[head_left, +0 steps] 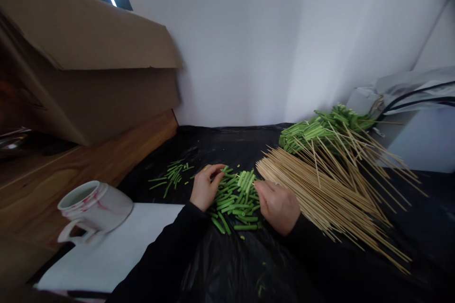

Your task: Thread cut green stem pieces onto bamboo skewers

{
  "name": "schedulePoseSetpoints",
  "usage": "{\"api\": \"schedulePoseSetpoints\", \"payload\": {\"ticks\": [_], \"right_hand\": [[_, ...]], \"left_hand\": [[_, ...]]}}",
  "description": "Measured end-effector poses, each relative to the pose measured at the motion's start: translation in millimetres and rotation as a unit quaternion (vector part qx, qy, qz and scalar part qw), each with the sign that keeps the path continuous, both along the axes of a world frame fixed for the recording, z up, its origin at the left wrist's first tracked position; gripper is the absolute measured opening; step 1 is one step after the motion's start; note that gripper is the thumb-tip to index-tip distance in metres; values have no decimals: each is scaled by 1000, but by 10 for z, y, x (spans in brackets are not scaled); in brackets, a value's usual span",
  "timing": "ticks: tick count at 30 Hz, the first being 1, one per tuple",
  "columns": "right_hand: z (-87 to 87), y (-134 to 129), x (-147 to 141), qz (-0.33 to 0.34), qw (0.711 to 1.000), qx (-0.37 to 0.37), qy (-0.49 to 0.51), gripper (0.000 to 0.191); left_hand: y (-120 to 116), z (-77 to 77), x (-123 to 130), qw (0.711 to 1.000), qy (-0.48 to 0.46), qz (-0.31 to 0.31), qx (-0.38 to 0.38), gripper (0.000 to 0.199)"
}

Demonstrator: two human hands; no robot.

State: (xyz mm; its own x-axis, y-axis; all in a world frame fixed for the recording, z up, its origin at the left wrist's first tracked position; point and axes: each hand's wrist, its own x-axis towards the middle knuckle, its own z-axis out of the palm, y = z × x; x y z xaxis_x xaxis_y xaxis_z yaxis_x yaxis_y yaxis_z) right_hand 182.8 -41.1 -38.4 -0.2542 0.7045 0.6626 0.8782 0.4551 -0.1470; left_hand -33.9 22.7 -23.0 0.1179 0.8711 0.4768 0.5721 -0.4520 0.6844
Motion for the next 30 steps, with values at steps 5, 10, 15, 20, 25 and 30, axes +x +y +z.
{"api": "schedulePoseSetpoints", "payload": {"ticks": [5,10,15,20,25,30], "right_hand": [[10,-6,-19,6,1000,14,11,28],[5,-2,-14,9,1000,18,5,28],[31,-8,13,-6,1000,-10,-25,31],[30,-17,6,-8,999,-28,-39,30],[18,-25,-5,-1,999,-27,-28,30],[24,-30,-14,5,999,-26,-19,29]], "left_hand": [[-11,8,54,984,-134,-53,-105,26],[-24,27,85,941,-256,-93,-202,35],[-44,24,112,916,-304,-112,-238,38],[-54,18,131,902,-329,-114,-256,38],[-72,37,136,908,-314,-109,-256,36],[-77,38,143,907,-319,-95,-258,36]]}}
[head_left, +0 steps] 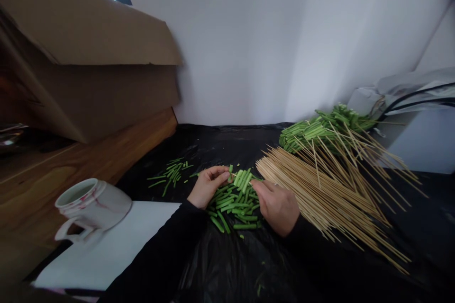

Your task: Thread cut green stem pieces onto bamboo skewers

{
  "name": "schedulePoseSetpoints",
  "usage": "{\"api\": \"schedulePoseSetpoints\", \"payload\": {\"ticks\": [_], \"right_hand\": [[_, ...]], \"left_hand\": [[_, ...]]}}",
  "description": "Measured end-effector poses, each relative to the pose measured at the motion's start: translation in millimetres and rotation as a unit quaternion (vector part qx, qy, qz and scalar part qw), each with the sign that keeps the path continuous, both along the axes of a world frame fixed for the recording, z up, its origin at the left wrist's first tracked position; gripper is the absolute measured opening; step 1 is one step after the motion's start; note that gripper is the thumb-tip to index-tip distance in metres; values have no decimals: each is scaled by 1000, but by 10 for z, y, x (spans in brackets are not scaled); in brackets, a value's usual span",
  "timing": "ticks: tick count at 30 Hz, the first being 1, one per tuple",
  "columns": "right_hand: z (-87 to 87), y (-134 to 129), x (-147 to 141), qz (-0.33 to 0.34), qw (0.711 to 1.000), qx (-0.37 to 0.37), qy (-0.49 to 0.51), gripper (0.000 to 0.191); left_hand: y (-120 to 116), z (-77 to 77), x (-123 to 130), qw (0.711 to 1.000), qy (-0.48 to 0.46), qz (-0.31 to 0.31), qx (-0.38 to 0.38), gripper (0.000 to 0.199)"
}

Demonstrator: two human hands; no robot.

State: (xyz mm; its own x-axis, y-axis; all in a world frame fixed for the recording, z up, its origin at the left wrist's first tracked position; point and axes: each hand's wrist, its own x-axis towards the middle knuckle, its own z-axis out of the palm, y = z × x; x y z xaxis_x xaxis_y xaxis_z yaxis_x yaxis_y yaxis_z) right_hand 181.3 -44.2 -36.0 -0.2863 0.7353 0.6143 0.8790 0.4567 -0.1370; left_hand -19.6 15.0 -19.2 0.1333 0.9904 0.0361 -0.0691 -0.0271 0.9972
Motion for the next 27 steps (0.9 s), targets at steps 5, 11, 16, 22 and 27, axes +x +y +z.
{"api": "schedulePoseSetpoints", "payload": {"ticks": [5,11,16,22,27], "right_hand": [[1,1,-5,-6,1000,5,-3,30],[-21,3,-2,-7,1000,6,-1,29],[-26,6,0,-11,1000,2,0,29],[-20,2,7,-12,1000,-14,-4,29],[-29,4,6,-11,1000,-18,0,28]], "left_hand": [[7,-12,-3,1000,5,-3,3,37],[8,-9,-11,1000,9,-5,6,34],[0,9,-6,1000,13,-5,4,33],[-13,16,3,1000,0,-17,3,33],[-16,17,5,1000,1,-16,1,33]]}}
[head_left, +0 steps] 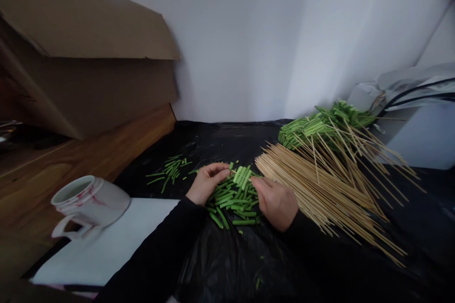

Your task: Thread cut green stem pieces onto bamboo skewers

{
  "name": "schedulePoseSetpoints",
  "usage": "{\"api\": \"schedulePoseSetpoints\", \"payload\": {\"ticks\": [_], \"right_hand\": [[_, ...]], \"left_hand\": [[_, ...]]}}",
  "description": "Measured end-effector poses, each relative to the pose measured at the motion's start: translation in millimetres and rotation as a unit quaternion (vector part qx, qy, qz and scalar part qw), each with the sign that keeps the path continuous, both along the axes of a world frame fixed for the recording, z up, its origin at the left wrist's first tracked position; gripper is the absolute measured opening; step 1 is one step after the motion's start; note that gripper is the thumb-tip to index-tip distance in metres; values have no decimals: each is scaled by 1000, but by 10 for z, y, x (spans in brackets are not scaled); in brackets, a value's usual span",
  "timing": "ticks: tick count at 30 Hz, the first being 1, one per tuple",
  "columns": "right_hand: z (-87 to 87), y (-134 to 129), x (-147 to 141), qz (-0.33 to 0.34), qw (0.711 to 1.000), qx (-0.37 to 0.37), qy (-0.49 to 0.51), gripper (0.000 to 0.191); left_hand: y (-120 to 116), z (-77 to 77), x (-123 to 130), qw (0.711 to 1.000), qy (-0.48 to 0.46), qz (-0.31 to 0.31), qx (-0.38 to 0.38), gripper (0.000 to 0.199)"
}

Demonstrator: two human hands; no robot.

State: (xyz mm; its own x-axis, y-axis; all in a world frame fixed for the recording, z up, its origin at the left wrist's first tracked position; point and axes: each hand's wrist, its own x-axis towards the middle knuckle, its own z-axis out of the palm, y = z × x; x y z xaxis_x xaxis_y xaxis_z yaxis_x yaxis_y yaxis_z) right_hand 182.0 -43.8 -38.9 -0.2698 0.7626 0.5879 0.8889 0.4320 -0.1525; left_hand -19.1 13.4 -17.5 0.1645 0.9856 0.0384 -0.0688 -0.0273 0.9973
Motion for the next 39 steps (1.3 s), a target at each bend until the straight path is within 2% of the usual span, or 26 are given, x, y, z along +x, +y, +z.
{"api": "schedulePoseSetpoints", "payload": {"ticks": [7,27,39], "right_hand": [[-8,7,-5,-1,1000,-4,3,27],[1,-5,-4,-3,1000,4,-9,28],[17,-7,-9,-14,1000,-15,-14,29]], "left_hand": [[16,-19,5,1000,3,21,-11,37],[36,-36,-16,1000,7,27,13,30],[47,-69,-14,999,16,32,-4,31]]}}
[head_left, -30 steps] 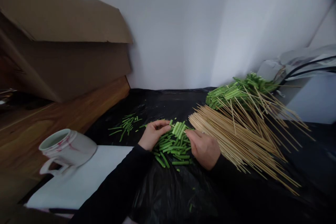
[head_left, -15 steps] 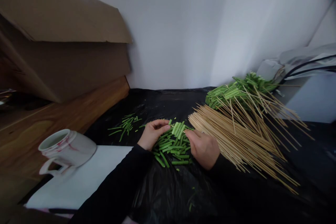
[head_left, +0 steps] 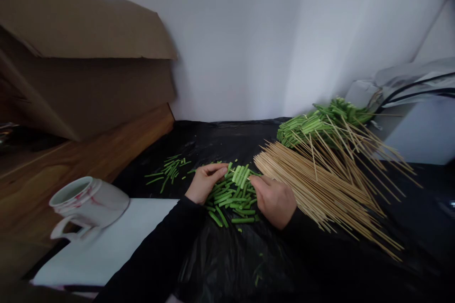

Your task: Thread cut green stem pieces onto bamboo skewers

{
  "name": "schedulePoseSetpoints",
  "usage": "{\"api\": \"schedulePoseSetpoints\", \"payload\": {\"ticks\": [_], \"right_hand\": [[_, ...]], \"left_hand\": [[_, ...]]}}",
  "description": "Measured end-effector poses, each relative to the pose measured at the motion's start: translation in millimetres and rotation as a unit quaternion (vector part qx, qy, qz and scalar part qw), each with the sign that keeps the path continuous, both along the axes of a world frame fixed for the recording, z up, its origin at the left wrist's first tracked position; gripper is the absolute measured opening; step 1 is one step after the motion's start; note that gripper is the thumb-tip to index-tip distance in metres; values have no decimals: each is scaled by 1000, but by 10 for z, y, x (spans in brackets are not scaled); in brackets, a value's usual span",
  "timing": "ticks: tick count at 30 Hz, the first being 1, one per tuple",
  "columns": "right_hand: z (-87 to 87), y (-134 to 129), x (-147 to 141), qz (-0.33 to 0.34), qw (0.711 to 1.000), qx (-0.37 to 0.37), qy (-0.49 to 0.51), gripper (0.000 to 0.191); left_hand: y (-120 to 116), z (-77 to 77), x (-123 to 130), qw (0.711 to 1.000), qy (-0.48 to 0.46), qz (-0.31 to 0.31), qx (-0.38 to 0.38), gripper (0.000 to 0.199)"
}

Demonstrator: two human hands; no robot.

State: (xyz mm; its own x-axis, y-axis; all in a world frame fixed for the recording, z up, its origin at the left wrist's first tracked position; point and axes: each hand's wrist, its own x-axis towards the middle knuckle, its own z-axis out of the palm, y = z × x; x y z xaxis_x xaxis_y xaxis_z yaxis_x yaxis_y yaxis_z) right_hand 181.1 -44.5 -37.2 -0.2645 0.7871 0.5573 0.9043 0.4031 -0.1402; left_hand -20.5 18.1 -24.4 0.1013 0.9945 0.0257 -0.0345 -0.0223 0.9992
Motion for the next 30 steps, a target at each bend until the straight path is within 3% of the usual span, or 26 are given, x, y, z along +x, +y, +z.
{"api": "schedulePoseSetpoints", "payload": {"ticks": [30], "right_hand": [[-5,-25,-2,18,1000,11,-7,28]], "left_hand": [[2,23,3,997,-53,-8,-61,31]]}}
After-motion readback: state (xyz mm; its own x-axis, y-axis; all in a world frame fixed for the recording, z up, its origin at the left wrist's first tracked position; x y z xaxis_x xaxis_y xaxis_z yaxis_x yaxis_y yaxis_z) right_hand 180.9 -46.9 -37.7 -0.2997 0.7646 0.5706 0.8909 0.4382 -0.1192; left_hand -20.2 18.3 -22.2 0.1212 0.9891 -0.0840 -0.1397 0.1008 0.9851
